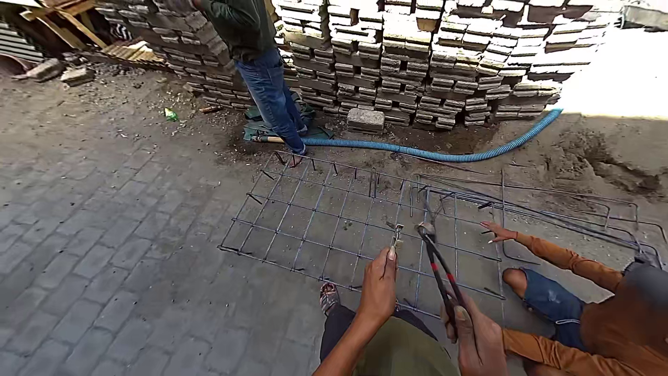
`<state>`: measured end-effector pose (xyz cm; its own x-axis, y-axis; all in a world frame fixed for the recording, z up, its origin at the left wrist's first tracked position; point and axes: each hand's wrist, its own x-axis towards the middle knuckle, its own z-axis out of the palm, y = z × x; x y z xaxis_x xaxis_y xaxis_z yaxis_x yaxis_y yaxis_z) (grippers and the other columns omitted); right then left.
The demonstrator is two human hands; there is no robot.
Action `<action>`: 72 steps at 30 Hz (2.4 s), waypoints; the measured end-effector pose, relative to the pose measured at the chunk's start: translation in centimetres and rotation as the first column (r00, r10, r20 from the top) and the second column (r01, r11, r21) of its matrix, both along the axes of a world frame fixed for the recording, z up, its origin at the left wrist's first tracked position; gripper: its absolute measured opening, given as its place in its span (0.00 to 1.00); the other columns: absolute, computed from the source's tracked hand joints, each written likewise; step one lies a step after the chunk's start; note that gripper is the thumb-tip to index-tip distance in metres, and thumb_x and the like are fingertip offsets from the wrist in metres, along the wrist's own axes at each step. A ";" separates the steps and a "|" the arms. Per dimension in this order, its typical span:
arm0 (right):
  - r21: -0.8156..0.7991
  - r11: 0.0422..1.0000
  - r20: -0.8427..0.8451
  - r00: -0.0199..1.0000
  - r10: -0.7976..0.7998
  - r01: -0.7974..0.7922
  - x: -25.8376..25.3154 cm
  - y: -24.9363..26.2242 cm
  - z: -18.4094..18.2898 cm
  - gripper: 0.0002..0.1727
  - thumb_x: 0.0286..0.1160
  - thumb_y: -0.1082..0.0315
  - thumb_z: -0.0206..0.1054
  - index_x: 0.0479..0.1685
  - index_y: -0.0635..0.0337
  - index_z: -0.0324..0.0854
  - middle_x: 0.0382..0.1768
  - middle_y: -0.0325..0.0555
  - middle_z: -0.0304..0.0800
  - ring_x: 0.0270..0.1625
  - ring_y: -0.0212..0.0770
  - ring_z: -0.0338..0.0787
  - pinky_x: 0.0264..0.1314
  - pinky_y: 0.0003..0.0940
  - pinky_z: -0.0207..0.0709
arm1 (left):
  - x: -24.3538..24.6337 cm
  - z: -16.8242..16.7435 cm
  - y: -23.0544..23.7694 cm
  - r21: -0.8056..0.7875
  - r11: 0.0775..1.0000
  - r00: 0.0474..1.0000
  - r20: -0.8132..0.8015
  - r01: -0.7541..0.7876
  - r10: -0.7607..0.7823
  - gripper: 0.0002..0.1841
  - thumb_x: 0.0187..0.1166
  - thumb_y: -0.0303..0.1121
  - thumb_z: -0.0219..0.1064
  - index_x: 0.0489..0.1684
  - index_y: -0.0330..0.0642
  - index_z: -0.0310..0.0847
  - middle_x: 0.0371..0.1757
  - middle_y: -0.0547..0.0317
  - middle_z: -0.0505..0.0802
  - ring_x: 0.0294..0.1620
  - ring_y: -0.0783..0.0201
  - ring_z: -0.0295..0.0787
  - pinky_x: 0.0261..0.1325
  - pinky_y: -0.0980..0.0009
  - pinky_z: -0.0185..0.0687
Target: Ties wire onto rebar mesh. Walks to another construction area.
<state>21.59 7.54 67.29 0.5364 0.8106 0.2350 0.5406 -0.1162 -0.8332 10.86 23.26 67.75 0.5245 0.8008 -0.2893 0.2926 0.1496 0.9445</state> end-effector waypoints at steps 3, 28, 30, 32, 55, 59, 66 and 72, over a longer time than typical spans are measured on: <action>0.309 0.951 -0.123 0.991 0.054 -0.013 0.1 -0.9 2.4 0.29 0.92 0.38 0.37 0.74 0.38 0.76 0.37 0.26 0.91 0.35 0.18 0.89 0.38 0.15 0.83 | -0.2 -0.4 -0.7 0.008 1.000 1.000 0.000 0.001 -0.001 0.19 0.92 0.34 0.42 0.31 0.44 0.76 0.18 0.75 0.67 0.17 0.79 0.60 0.24 0.80 0.60; -0.134 0.988 0.112 0.991 -0.067 0.082 -0.9 0.4 -2.4 0.30 0.91 0.51 0.44 0.48 0.66 0.87 0.17 0.39 0.84 0.16 0.34 0.82 0.18 0.34 0.77 | -1.9 -0.4 -0.1 0.171 0.982 0.987 -0.154 0.080 -0.054 0.19 0.92 0.33 0.45 0.34 0.37 0.79 0.20 0.68 0.71 0.21 0.74 0.66 0.29 0.74 0.65; 0.036 0.997 -0.008 0.998 -0.064 0.065 0.4 0.8 0.7 0.30 0.96 0.49 0.42 0.57 0.65 0.82 0.23 0.33 0.85 0.19 0.22 0.81 0.21 0.21 0.79 | -1.9 -1.0 0.7 0.208 0.975 0.985 -0.167 0.078 -0.044 0.19 0.92 0.33 0.45 0.34 0.35 0.80 0.21 0.66 0.72 0.22 0.72 0.68 0.30 0.72 0.66; 0.288 0.955 -0.080 0.996 -0.049 0.070 0.7 0.1 3.0 0.26 0.94 0.43 0.40 0.69 0.44 0.78 0.33 0.24 0.89 0.30 0.17 0.86 0.33 0.14 0.81 | -2.5 -1.5 0.1 0.194 0.977 0.982 -0.182 0.092 -0.056 0.19 0.92 0.33 0.45 0.34 0.35 0.80 0.20 0.67 0.71 0.21 0.73 0.67 0.30 0.72 0.66; 0.121 0.991 0.161 0.984 -0.079 0.059 -0.7 0.9 -3.0 0.29 0.94 0.49 0.43 0.52 0.63 0.84 0.23 0.37 0.86 0.21 0.29 0.84 0.24 0.26 0.80 | -2.4 -0.4 0.9 0.178 0.972 0.957 -0.272 0.154 -0.102 0.20 0.93 0.34 0.44 0.34 0.37 0.80 0.21 0.66 0.73 0.23 0.71 0.69 0.31 0.70 0.67; -0.063 0.996 0.081 0.995 -0.062 0.067 -0.5 1.0 -0.8 0.30 0.94 0.50 0.42 0.48 0.67 0.84 0.19 0.36 0.85 0.17 0.25 0.81 0.19 0.23 0.78 | -2.5 -1.2 1.3 0.143 0.971 0.932 -0.337 0.190 -0.133 0.21 0.94 0.35 0.44 0.38 0.33 0.81 0.23 0.59 0.76 0.27 0.63 0.75 0.35 0.62 0.71; -0.172 0.984 0.149 0.989 -0.018 0.043 -1.3 0.7 -4.5 0.29 0.90 0.52 0.44 0.40 0.65 0.86 0.14 0.44 0.81 0.15 0.42 0.83 0.17 0.41 0.77 | -2.9 -0.9 0.6 0.155 0.957 0.912 -0.371 0.247 -0.175 0.21 0.94 0.35 0.44 0.39 0.34 0.81 0.24 0.57 0.78 0.28 0.60 0.77 0.37 0.60 0.72; 0.246 0.969 0.035 0.999 -0.003 -0.006 -0.8 0.1 -0.2 0.30 0.95 0.43 0.37 0.64 0.53 0.79 0.32 0.30 0.89 0.32 0.18 0.87 0.37 0.14 0.82 | -3.5 -2.2 0.3 0.168 0.955 0.902 -0.401 0.245 -0.161 0.21 0.94 0.35 0.43 0.40 0.32 0.81 0.25 0.52 0.80 0.30 0.54 0.80 0.38 0.54 0.75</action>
<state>20.74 7.62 67.05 0.5229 0.7263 0.4462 0.5699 0.0913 -0.8166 7.38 23.56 65.56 0.5664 0.7523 -0.3365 0.6365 -0.1399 0.7585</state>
